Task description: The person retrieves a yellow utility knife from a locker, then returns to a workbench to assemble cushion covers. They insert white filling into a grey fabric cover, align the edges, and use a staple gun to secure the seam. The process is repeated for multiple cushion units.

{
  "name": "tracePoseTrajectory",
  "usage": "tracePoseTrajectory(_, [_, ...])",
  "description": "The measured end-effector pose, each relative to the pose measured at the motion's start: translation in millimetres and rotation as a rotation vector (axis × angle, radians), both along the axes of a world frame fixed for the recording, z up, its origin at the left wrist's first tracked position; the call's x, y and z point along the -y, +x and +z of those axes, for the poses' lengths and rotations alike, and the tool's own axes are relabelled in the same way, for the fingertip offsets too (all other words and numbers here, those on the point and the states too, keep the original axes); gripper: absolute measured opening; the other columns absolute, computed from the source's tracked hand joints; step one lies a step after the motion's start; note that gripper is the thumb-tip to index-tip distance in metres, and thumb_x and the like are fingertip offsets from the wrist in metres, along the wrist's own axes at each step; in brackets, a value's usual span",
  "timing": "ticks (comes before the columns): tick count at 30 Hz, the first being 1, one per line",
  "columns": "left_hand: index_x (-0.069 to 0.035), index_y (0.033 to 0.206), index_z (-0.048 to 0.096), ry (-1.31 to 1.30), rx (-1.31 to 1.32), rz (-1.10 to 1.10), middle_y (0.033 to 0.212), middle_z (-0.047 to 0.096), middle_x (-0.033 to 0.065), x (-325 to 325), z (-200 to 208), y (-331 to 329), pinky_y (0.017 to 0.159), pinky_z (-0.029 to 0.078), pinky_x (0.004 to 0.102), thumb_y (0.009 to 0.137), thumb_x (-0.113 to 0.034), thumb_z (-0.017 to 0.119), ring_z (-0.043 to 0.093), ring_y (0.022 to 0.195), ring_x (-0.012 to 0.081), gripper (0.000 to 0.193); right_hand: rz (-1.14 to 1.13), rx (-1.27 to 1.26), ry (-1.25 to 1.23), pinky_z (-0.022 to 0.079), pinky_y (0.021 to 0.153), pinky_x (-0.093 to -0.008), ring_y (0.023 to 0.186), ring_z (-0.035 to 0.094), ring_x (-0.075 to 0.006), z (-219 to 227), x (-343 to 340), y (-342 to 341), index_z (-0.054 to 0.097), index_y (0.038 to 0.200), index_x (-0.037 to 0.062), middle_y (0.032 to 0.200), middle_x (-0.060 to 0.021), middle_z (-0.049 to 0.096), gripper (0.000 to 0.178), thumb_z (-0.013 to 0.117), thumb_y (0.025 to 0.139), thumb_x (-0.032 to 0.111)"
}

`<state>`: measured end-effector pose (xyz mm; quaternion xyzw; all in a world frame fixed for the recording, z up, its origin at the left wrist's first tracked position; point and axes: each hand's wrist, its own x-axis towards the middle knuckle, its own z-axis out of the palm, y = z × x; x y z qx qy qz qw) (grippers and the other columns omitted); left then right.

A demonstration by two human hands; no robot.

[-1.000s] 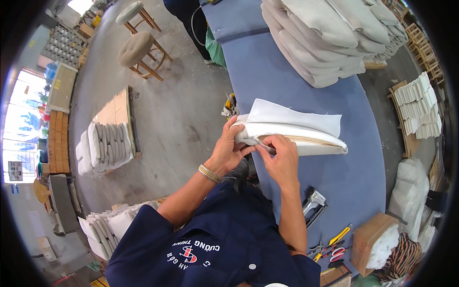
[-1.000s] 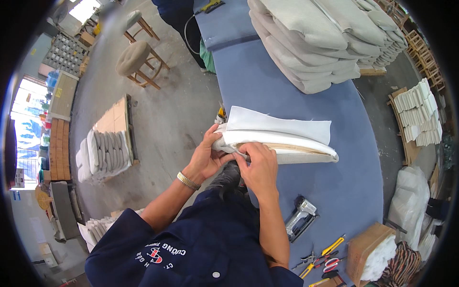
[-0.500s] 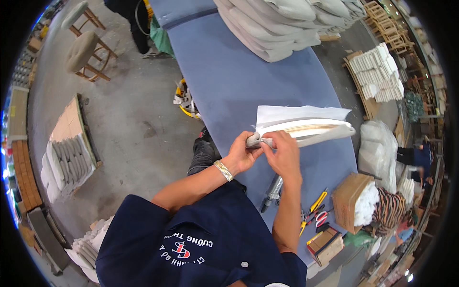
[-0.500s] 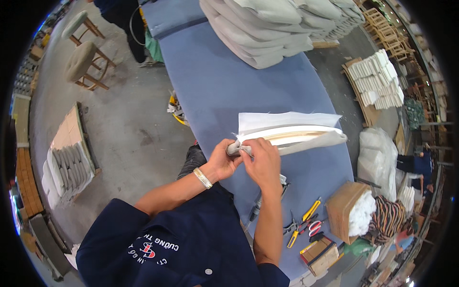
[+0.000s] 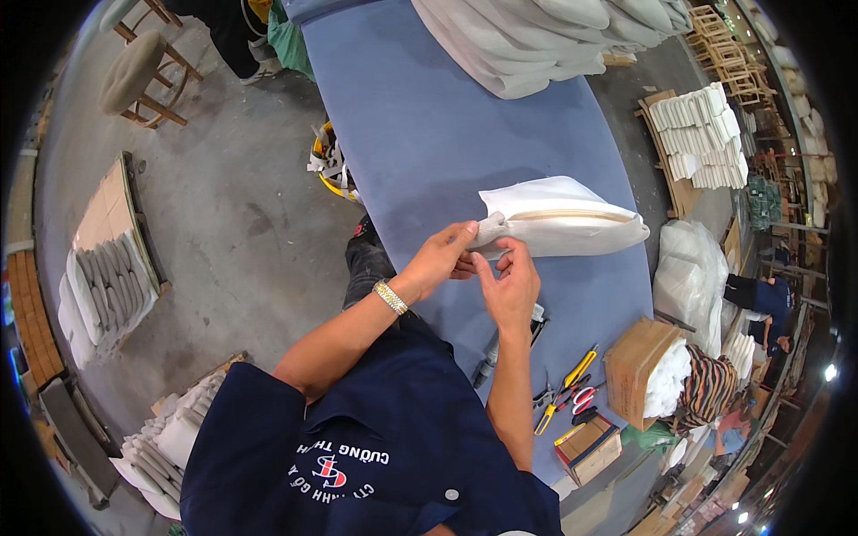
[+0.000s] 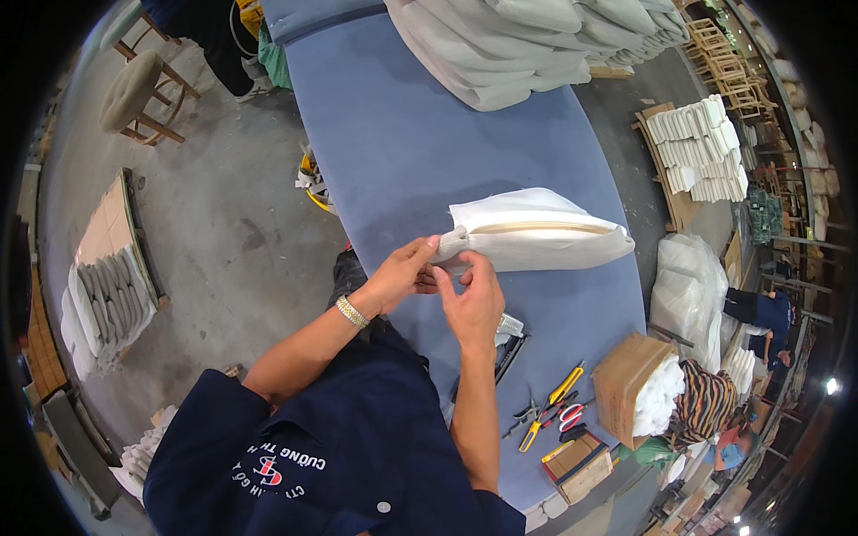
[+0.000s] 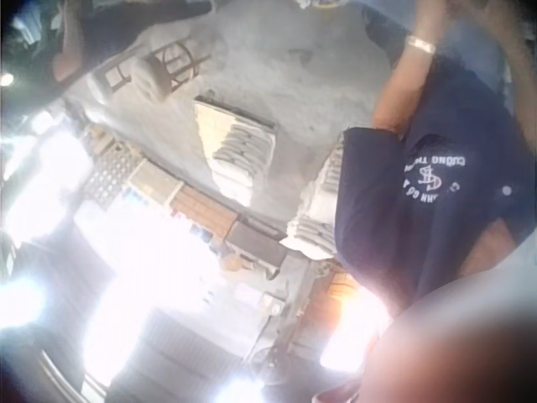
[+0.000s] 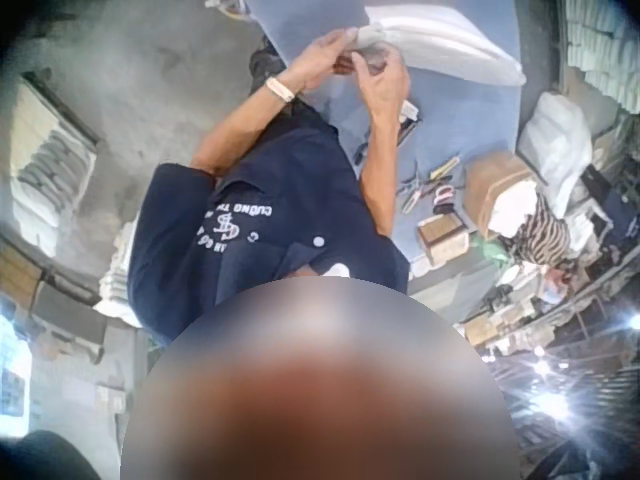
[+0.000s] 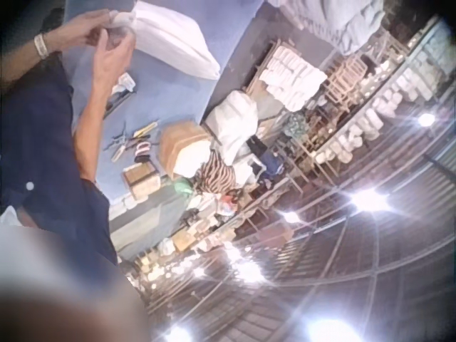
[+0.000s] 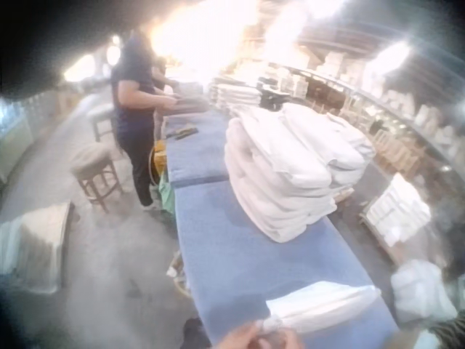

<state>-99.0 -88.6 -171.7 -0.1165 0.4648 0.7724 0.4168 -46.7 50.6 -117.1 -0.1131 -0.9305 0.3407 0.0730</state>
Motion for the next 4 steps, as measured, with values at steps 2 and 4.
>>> tracePoseTrajectory(2, [-0.011,0.147,0.05,-0.155,-0.192,-0.088,0.107,0.072,0.0126,2.0,-0.8,-3.3,0.085,0.056,0.0371,0.102,-0.061,0.046,0.071,0.095,0.0239,0.067,0.028,-0.034,0.053,0.045,0.057,-0.032,0.062,0.051,-0.0146,-1.2,-2.8,-5.1,0.063,0.11,0.0057,0.083,-0.0052,0.058,0.038,0.083,0.081,0.02])
tracePoseTrajectory(4, [-0.013,0.151,0.046,-0.358,-0.418,-0.192,0.109,0.074,0.0131,7.2,-0.7,-4.1,0.087,0.055,0.0405,0.101,-0.062,0.047,0.072,0.098,0.0273,0.07,0.04,-0.054,0.085,0.044,0.057,-0.0325,0.061,0.051,-0.0149,-1.6,-7.0,-9.4,0.063,0.11,0.0058,0.083,-0.0052,0.059,0.038,0.083,0.081,0.02])
